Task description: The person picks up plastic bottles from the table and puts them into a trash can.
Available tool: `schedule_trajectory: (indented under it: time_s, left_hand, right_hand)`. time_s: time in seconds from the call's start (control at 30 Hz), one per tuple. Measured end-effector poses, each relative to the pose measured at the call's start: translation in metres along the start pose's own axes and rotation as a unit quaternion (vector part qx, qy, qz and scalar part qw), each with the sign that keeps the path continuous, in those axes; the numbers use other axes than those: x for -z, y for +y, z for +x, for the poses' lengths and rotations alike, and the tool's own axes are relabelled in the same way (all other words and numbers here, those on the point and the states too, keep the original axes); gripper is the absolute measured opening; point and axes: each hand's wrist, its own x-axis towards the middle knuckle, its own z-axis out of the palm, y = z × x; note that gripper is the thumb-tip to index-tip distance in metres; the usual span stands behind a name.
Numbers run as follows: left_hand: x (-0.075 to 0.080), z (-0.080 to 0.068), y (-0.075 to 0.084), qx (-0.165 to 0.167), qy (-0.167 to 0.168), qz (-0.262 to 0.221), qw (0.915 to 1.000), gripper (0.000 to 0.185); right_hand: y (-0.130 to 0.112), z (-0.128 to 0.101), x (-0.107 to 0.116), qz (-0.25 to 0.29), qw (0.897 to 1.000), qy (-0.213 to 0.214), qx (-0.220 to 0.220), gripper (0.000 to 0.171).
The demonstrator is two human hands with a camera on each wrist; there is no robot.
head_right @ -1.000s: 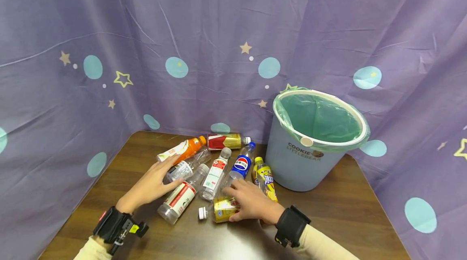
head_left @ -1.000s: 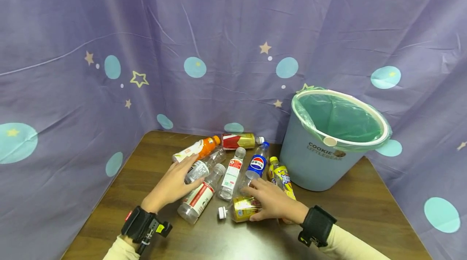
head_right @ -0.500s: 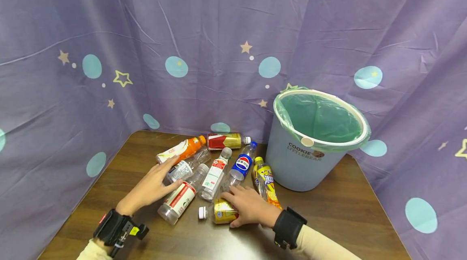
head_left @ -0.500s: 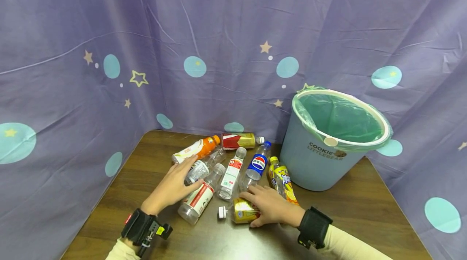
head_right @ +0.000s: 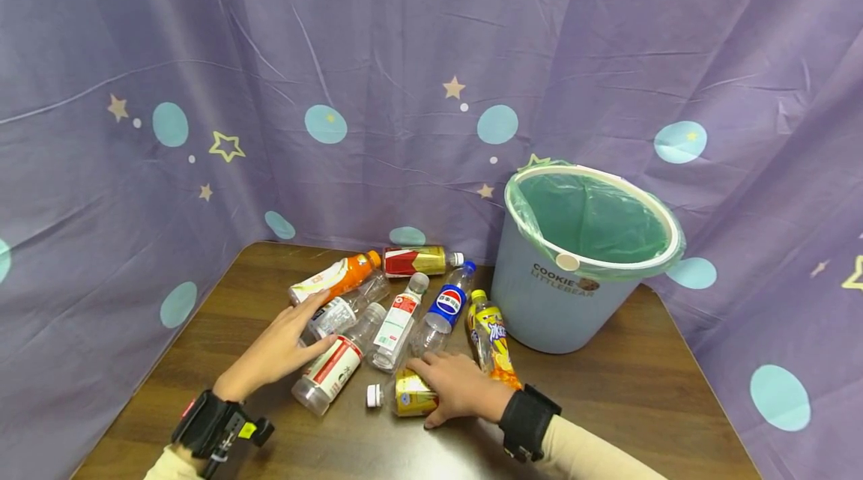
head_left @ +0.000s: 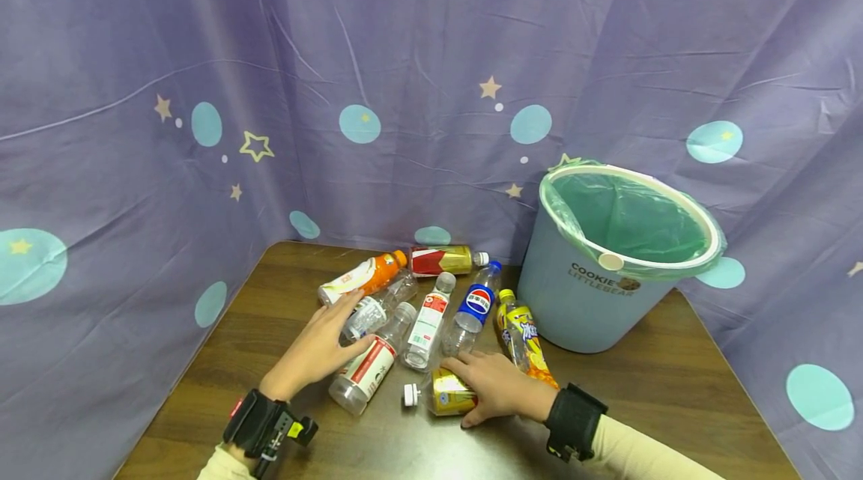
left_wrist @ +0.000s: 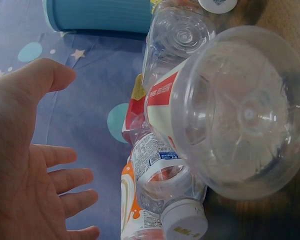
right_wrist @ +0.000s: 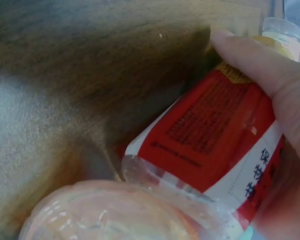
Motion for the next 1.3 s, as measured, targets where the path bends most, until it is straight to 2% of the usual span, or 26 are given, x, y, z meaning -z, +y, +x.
schedule_trajectory:
  time_s: [0.4,0.67,0.93,1.13,1.3]
  left_hand:
    - [-0.004,-0.003,-0.001,-0.001,-0.002,-0.009,1.0,0.083]
    - [-0.007,-0.008,-0.003,0.007,-0.005,-0.02,0.9998,0.082]
    - [-0.01,-0.01,-0.005,0.01,-0.002,-0.022,0.9997,0.081]
    - [-0.01,-0.013,-0.005,0.005,0.008,-0.027,0.9996,0.08]
    - [-0.009,-0.016,-0.005,0.012,0.009,-0.03,0.9994,0.08]
  right_hand:
    - [0.0,-0.001,0.006,-0.006,1.0,0.003,0.011,0.082]
    - [-0.001,-0.002,0.025,-0.035,0.998,0.019,0.046,0.083]
    - [-0.013,-0.005,0.063,-0.076,0.995,0.023,0.059,0.081]
    - [-0.024,-0.015,0.101,-0.07,0.995,0.031,0.068,0.083]
    - [-0.028,-0.024,0.134,-0.076,0.992,0.062,0.073,0.084]
